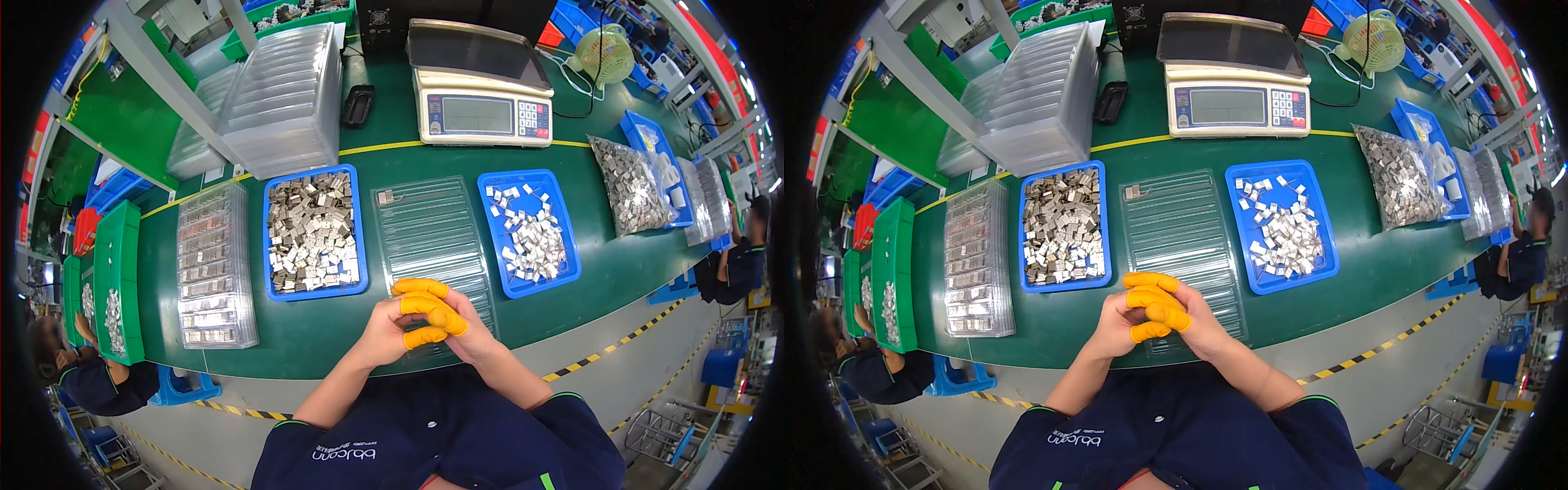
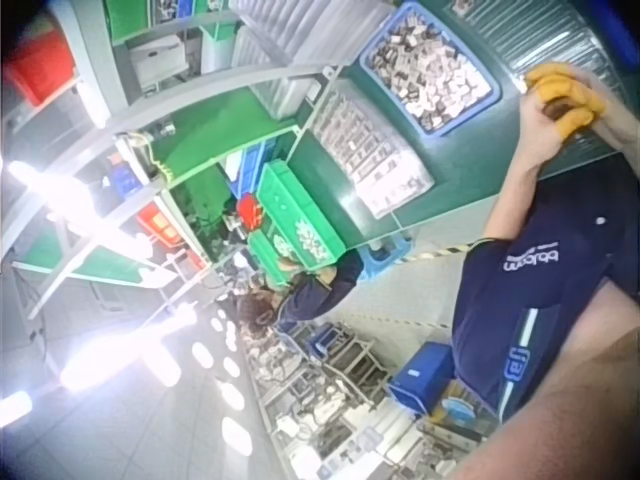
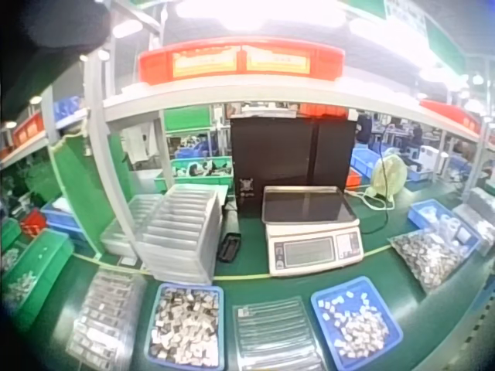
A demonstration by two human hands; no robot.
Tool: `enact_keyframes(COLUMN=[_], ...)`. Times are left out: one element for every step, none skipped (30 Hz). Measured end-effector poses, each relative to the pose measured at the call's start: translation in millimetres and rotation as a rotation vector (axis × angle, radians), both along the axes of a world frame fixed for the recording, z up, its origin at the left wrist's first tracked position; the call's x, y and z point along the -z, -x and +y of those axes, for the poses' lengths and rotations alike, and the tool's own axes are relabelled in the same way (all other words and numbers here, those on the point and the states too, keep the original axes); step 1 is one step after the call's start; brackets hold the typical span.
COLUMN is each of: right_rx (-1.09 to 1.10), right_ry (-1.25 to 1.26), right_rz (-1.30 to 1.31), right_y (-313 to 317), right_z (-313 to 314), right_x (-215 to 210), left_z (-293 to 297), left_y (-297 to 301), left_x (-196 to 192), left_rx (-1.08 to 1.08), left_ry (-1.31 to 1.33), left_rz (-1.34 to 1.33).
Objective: The person sits at a green workbench and assembles small electronic components. They pick up a silver rectangular piece from a blue bin and a white piece from another bin, then press them together. The assembled unit is placed into a clear plastic tray. This process is repeated continuously throughout the video.
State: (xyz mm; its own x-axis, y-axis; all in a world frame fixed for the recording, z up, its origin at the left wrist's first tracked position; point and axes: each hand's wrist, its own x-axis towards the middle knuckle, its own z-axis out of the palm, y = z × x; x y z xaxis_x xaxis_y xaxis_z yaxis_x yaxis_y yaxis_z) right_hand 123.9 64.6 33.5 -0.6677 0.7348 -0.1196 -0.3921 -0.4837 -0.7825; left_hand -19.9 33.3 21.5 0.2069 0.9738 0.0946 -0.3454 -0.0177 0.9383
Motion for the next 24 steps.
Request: enact_keyframes(right_rx=[-0.006, -0.027, -0.049, -0.070, -0.056, -0.044, -0.040, -0.035, -0.031, -0.022, -0.012, 0.005, 0.020, 0.035, 0.026, 0.014, 0.001, 0.033, 0.065, 0.096, 0.125, 0.152, 0.179, 0.183], right_ry=[-0.034, 0.005, 0.044, 0.082, 0.150, 0.179, 0.206, 0.233, 0.220, 0.209, 0.199, 0.104, 0.010, -0.085, -0.013, 0.057, 0.127, 0.114, 0.099, 0.083, -0.011, -0.105, -0.200, -0.269], right_rz=[-0.009, 0.014, 0.037, 0.058, 0.087, 0.114, 0.145, 0.175, 0.138, 0.100, 0.062, 0.015, -0.034, -0.084, -0.048, -0.010, 0.027, 0.006, -0.015, -0.036, -0.105, -0.174, -0.242, -0.260], right_y=[0.4, 1.3, 2.6, 3.3, 3.6, 2.8, 3.4, 4.0, 4.6, 5.3, 5.9, 7.1, 8.3, 9.0, 9.2, 10.1, 10.6, 11.0, 11.2, 11.2, 10.7, 10.1, 9.5, 8.9], right_z=[-1.4, -2.7, -4.0, -5.5, -9.5, -11.7, -12.9, -13.3, -12.1, -10.9, -9.7, -8.5, -7.4, -7.4, -8.5, -9.3, -10.0, -10.6, -10.6, -10.4, -9.6, -8.2, -7.0, -6.2], right_x=[0.9, 2.0, 3.5, 5.0, 9.4, 12.9, 15.4, 16.2, 14.8, 13.1, 11.2, 8.8, 5.7, 4.2, 4.2, 4.1, 4.0, 3.9, 3.9, 3.9, 4.8, 6.4, 7.2, 6.6], left_z=[-0.8, -1.8, -0.7, 2.8, 5.5, 6.8, 7.3, 7.7, 7.8, 7.1, 6.4, 4.5, 1.6, 0.3, 0.9, 1.7, 2.1, 1.4, 0.4, -0.5, -0.9, -1.9, -2.8, -4.0], left_y=[0.9, 2.3, 5.7, 9.8, 11.7, 10.2, 9.1, 8.4, 8.4, 8.3, 8.2, 9.3, 10.5, 10.8, 9.8, 9.3, 8.8, 8.1, 7.3, 6.9, 7.4, 8.8, 9.9, 10.6], left_x=[-3.0, -6.9, -15.0, -25.9, -31.3, -31.4, -32.5, -33.4, -34.0, -33.3, -32.5, -31.5, -30.5, -29.5, -27.2, -24.2, -22.7, -24.5, -27.6, -29.2, -28.7, -28.1, -27.3, -26.0], left_rx=[-0.031, -0.061, -0.085, -0.110, -0.134, -0.145, -0.162, -0.178, -0.194, -0.204, -0.213, -0.201, -0.192, -0.182, -0.185, -0.191, -0.197, -0.181, -0.166, -0.151, -0.132, -0.115, -0.099, -0.052], left_ry=[-0.055, -0.110, -0.235, -0.362, -0.491, -0.488, -0.485, -0.482, -0.472, -0.461, -0.451, -0.434, -0.416, -0.398, -0.413, -0.428, -0.442, -0.385, -0.331, -0.276, -0.259, -0.241, -0.223, -0.132], left_rz=[0.131, 0.262, 0.407, 0.549, 0.690, 0.681, 0.678, 0.675, 0.694, 0.712, 0.729, 0.728, 0.725, 0.722, 0.711, 0.702, 0.692, 0.674, 0.656, 0.638, 0.637, 0.637, 0.637, 0.566])
